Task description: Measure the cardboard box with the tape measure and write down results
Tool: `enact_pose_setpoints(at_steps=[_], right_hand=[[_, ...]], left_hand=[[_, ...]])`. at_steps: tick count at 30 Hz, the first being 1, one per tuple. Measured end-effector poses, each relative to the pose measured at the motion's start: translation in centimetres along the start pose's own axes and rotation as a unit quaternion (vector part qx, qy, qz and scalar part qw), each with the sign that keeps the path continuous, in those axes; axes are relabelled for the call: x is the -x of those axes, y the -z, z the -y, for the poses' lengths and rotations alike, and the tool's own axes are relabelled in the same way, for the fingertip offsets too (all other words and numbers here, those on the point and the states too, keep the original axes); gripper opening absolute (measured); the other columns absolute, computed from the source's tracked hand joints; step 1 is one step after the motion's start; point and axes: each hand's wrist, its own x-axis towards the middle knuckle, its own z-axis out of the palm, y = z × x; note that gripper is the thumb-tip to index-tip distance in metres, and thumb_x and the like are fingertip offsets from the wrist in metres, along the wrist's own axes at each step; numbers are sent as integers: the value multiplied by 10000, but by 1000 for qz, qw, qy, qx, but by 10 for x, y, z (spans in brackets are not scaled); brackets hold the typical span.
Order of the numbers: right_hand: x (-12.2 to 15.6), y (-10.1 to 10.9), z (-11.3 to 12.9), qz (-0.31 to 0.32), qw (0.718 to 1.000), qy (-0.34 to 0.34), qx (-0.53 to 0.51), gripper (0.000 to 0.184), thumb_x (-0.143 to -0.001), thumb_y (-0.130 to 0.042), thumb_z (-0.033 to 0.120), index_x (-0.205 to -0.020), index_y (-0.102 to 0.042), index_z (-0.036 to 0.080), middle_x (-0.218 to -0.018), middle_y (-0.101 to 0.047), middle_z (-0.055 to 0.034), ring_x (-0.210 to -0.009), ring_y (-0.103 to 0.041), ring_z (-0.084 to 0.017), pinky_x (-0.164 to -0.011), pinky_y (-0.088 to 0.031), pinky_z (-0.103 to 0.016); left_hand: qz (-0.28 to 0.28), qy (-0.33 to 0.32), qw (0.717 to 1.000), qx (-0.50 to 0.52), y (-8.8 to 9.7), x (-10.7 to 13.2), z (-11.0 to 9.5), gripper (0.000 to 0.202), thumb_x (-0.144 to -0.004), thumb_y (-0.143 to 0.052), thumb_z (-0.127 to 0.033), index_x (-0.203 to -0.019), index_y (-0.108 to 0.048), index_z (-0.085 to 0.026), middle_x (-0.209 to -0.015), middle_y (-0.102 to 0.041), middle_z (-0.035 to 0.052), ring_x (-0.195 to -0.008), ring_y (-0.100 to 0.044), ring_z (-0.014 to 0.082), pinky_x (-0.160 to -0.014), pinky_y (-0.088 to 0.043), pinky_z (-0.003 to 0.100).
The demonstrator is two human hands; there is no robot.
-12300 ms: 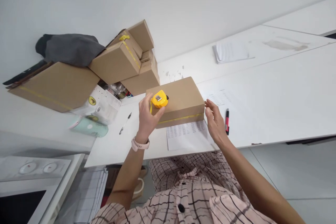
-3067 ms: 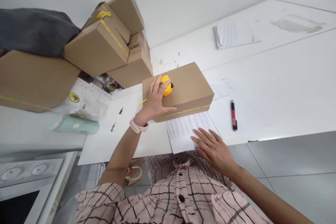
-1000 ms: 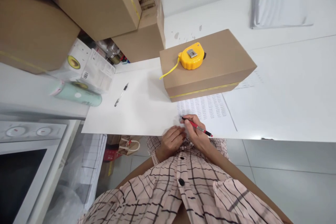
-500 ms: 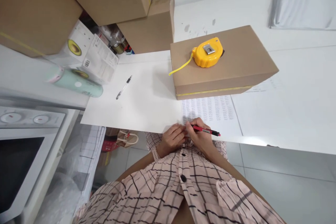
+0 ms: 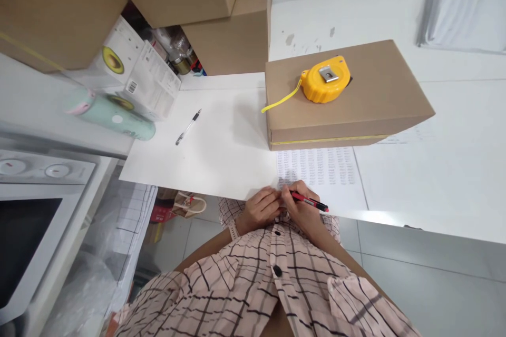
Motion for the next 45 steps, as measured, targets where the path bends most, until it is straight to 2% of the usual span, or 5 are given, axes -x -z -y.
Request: enact_pose_setpoints(at_steps=[8,14,27,38,45], right_hand=[[5,-4,-11,-4,999,-13,-49,345,-925,-619,561,-773,-532,263,-613,-569,0,-554,-479,-166,-509,-429,-309],[5,-4,-12,-10,999,-16,-48,317,-929,-617,531,-784,-523,266,-631,-575,8,-569,-496,-164,-525,-449,-308],[1,-5,-6,-16,998,-19,-56,313,-946,-619,409,-733,-448,257,-618,-516,35,-561,-466,-137,-550,-433,-295],[3,-5,-10,-11,999,-12,-48,295,-944,-607,473,-767,-496,265,-603,-530,28,-548,-461,-150,-518,-415,-293],[1,-5,-6,-19,999,-12,-48,322,-947,-610,379,-714,-425,253,-600,-495,47,-537,-455,-126,-542,-396,-286]], left_hand=[[-49,-22,998,-12,0,-3,1,237,-990,-633,-281,-1148,-708,-120,-1135,-789,120,-1087,-746,224,-1006,-635,415],[-68,-26,997,-16,3,-7,-1,233,-982,-636,-257,-1137,-707,-98,-1128,-788,126,-1065,-747,229,-1003,-637,411],[-47,-19,999,-12,2,-3,0,237,-989,-627,-274,-1147,-715,-120,-1141,-784,124,-1088,-741,225,-1010,-636,425],[-29,-12,1000,-4,0,-1,0,244,-990,-623,-256,-1174,-702,-117,-1158,-780,139,-1123,-736,235,-1036,-621,444],[-21,-14,1000,-2,1,0,0,238,-990,-623,-254,-1159,-702,-106,-1159,-780,140,-1118,-737,238,-1039,-621,442]])
